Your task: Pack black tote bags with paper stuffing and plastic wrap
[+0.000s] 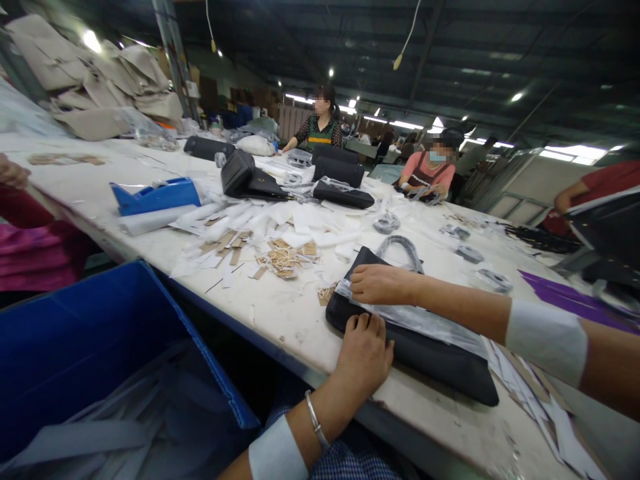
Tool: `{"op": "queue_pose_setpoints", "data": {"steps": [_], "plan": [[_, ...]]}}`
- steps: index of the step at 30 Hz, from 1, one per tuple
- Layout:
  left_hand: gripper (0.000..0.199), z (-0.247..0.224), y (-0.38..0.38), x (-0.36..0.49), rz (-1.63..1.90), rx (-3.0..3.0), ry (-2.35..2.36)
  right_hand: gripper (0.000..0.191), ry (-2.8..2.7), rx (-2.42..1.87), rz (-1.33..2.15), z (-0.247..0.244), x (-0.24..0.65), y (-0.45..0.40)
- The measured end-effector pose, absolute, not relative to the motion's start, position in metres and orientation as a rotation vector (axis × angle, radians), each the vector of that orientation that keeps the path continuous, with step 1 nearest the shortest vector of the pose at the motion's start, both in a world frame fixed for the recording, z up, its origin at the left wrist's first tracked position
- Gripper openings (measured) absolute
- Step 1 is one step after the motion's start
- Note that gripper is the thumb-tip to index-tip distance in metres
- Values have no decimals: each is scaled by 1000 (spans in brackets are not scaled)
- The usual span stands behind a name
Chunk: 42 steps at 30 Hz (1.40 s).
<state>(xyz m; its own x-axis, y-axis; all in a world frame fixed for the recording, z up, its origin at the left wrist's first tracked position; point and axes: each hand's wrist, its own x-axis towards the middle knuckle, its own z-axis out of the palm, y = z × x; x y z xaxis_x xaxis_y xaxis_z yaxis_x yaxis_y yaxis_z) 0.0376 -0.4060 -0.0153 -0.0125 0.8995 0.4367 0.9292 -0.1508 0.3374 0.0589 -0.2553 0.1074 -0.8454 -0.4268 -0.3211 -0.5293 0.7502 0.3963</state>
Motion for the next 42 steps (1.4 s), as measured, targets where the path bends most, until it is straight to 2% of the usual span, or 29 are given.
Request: {"op": "queue_pose_setpoints", "data": {"steps": [7, 18, 25, 30, 36, 42], "plan": [[43, -15, -407, 37, -924, -2177, -2009, 16, 2723, -741, 741, 119, 60, -256], [44, -16, -407, 37, -931, -2193, -1998, 25, 2823, -536, 708, 155, 113, -258], [43, -21, -407, 38, -921, -2163, -1976, 19, 2841, -617, 776, 142, 75, -262], [33, -13, -414, 34, -975, -2243, -1869, 16, 2800, -664, 735, 136, 42, -267], [45, -3, -414, 31, -936, -2257, -1672, 13, 2785, -720, 672, 128, 21, -271], [54, -6, -394, 29, -904, -2225, -1740, 12, 2842, -625, 660, 145, 43, -263]]}}
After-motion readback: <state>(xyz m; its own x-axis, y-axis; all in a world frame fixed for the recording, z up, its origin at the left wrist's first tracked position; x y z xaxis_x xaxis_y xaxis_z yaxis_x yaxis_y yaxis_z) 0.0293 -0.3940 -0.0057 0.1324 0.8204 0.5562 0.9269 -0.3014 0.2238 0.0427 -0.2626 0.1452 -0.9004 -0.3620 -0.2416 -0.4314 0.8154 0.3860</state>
